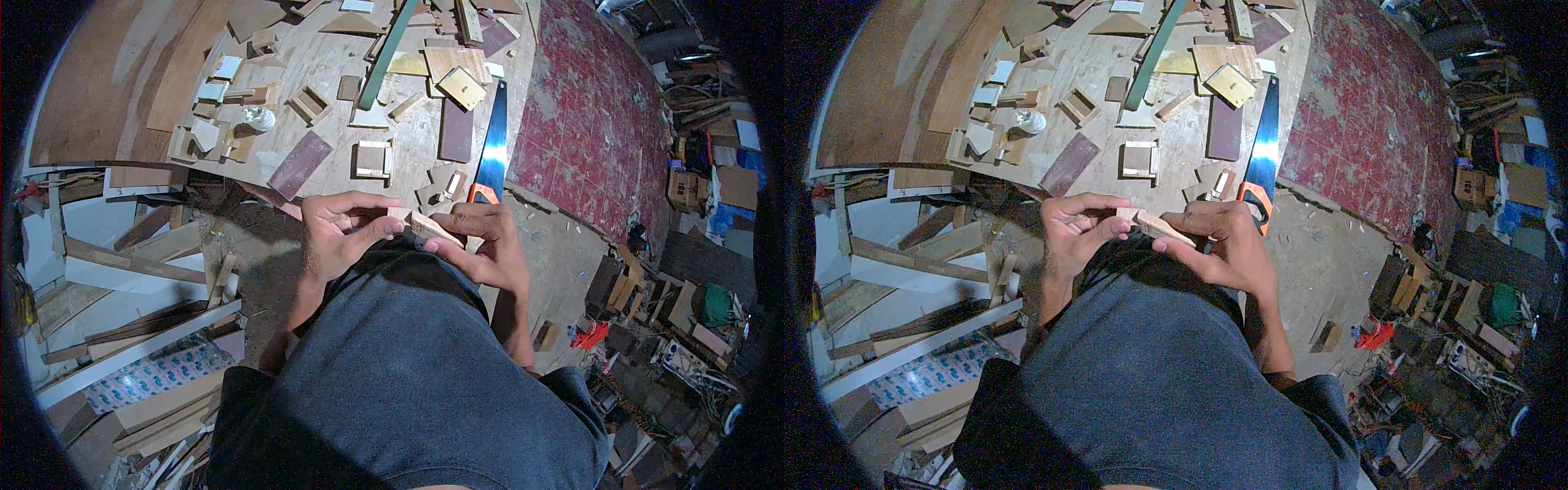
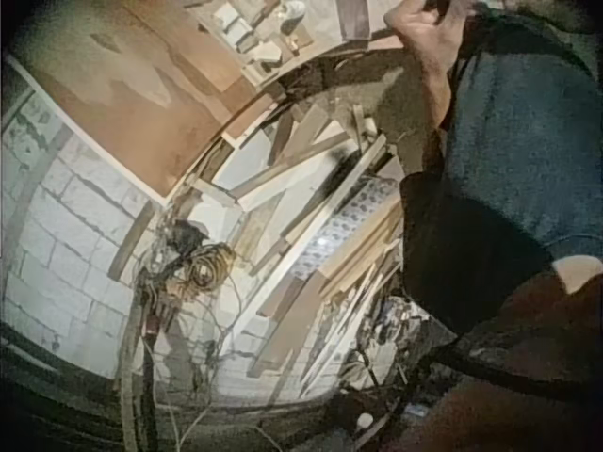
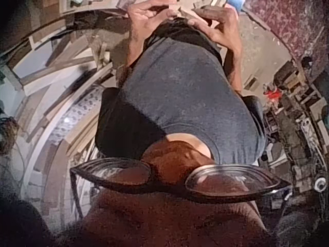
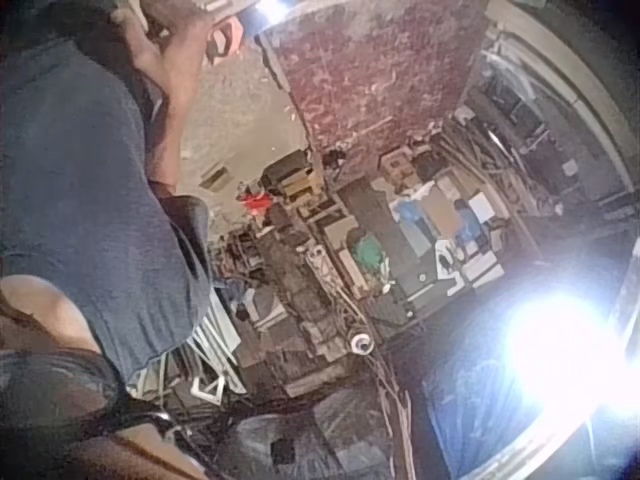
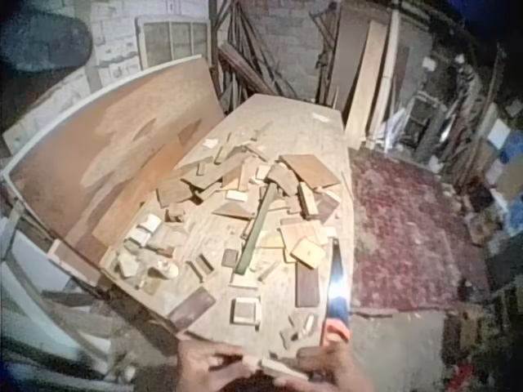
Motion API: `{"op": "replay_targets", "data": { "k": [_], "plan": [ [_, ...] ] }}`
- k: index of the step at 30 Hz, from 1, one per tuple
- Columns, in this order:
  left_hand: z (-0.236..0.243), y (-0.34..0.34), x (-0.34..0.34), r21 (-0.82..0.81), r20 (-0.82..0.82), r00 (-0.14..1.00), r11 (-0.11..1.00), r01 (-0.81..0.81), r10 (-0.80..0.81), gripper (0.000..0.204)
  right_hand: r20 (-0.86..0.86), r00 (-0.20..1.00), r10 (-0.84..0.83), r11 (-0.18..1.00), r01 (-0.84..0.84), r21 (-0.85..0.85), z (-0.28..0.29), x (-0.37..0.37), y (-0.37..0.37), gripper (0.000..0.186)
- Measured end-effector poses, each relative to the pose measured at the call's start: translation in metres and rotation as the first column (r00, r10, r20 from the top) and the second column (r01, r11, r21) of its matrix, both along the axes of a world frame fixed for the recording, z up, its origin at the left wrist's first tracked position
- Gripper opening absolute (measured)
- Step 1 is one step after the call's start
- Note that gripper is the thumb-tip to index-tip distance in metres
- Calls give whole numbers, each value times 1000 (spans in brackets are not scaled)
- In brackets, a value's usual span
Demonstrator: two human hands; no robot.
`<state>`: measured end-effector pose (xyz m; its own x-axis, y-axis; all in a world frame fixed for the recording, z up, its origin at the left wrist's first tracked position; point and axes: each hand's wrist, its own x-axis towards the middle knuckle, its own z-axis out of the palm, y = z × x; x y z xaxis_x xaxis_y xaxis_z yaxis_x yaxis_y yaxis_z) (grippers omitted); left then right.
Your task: Assembling small wooden pieces using glue, sandpaper, and a hand saw.
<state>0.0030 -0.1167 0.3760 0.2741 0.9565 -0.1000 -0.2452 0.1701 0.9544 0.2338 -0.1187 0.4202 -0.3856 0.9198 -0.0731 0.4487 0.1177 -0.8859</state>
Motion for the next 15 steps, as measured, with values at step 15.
{"op": "replay_targets", "data": {
  "k": [15],
  "plan": [
    [8,-1,8,-85,-79,994,993,-76,70,23,-127,992,-14,998,21,52,-10,-3,5,26]
  ]
}}
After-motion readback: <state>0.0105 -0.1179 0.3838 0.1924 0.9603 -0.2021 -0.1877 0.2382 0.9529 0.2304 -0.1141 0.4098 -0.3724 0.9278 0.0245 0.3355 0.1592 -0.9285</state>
